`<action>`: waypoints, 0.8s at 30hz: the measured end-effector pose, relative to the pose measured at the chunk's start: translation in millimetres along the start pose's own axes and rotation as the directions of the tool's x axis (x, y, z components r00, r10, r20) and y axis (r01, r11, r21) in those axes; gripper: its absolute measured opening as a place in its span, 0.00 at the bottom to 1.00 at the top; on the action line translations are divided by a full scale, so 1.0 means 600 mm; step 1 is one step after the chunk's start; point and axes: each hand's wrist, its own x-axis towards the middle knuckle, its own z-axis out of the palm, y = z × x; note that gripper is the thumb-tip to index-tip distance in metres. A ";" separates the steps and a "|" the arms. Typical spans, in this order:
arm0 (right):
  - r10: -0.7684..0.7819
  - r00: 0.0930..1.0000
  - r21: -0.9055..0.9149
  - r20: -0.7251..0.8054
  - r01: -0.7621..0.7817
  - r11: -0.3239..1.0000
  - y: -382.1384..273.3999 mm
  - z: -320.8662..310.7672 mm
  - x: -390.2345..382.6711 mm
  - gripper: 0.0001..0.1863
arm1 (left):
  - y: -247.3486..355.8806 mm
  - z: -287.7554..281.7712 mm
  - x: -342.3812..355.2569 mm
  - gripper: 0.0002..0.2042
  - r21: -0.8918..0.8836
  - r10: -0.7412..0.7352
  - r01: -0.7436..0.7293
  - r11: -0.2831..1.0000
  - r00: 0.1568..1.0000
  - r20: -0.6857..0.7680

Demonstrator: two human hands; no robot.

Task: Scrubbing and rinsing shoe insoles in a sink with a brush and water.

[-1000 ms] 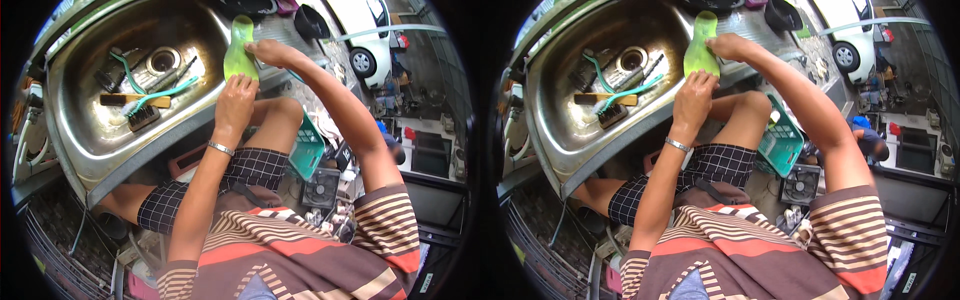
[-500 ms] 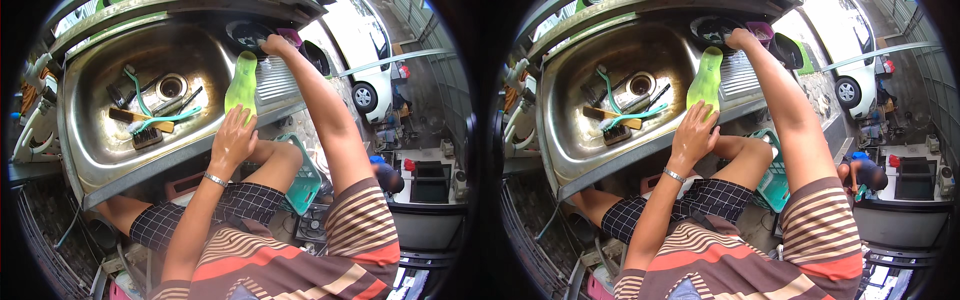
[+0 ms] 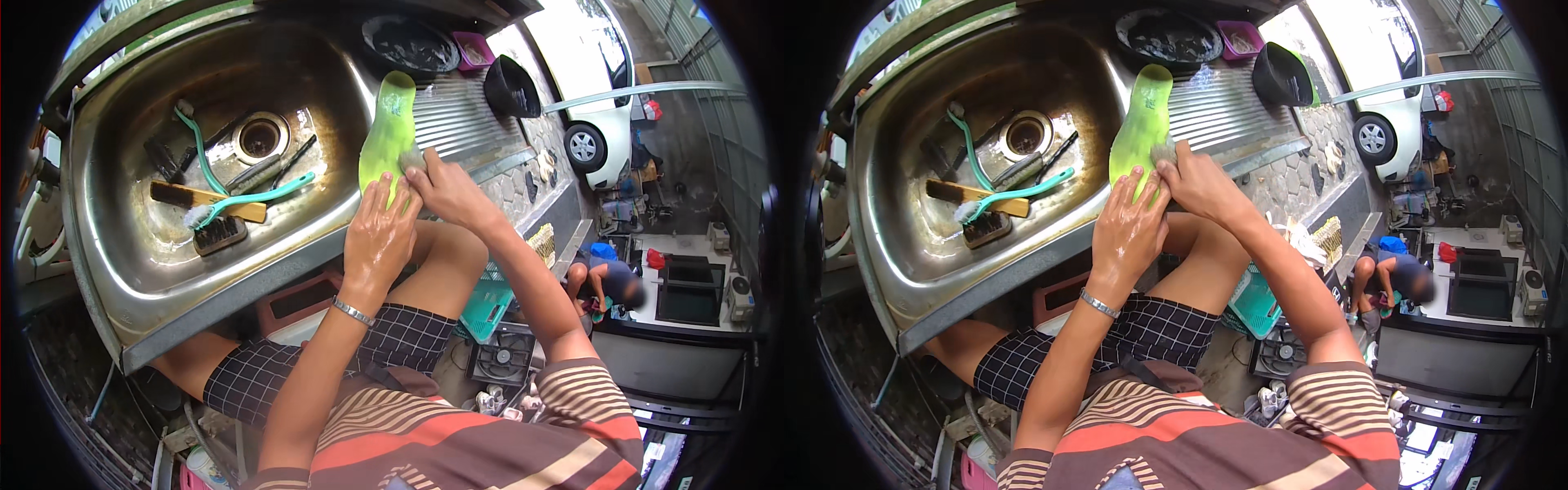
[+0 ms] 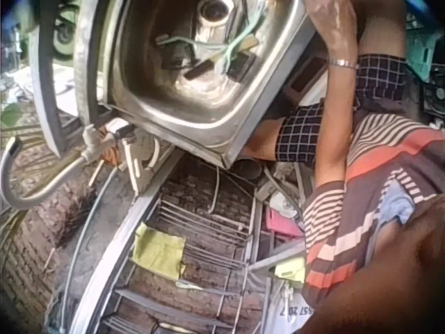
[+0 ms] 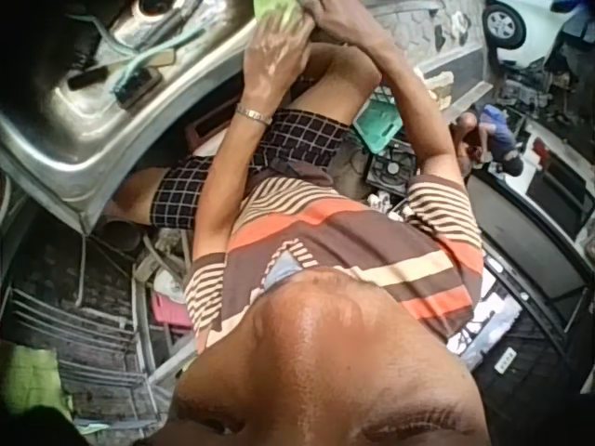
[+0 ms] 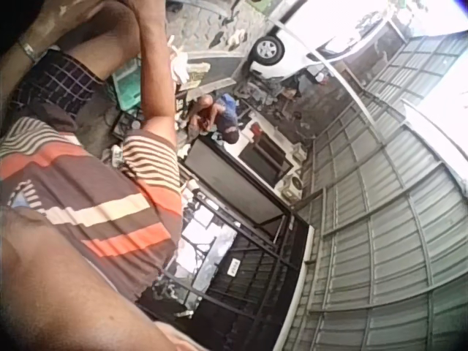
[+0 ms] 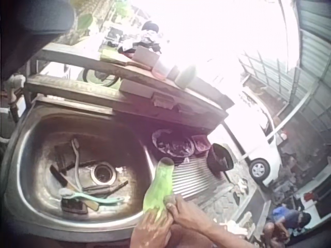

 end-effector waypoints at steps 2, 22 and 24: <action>-0.015 0.997 0.024 -0.081 0.017 1.000 -0.006 0.016 0.000 0.23 | -0.004 -0.012 0.009 0.25 0.014 -0.012 0.011 1.000 1.000 0.019; 0.092 0.994 -0.138 -0.062 -0.100 0.985 -0.017 0.011 0.052 0.27 | -0.013 -0.004 0.001 0.25 -0.001 -0.008 0.008 1.000 1.000 0.020; 0.052 0.998 -0.189 0.022 -0.047 0.981 0.005 0.023 0.038 0.25 | -0.009 0.003 -0.006 0.25 -0.002 -0.013 0.013 1.000 1.000 0.011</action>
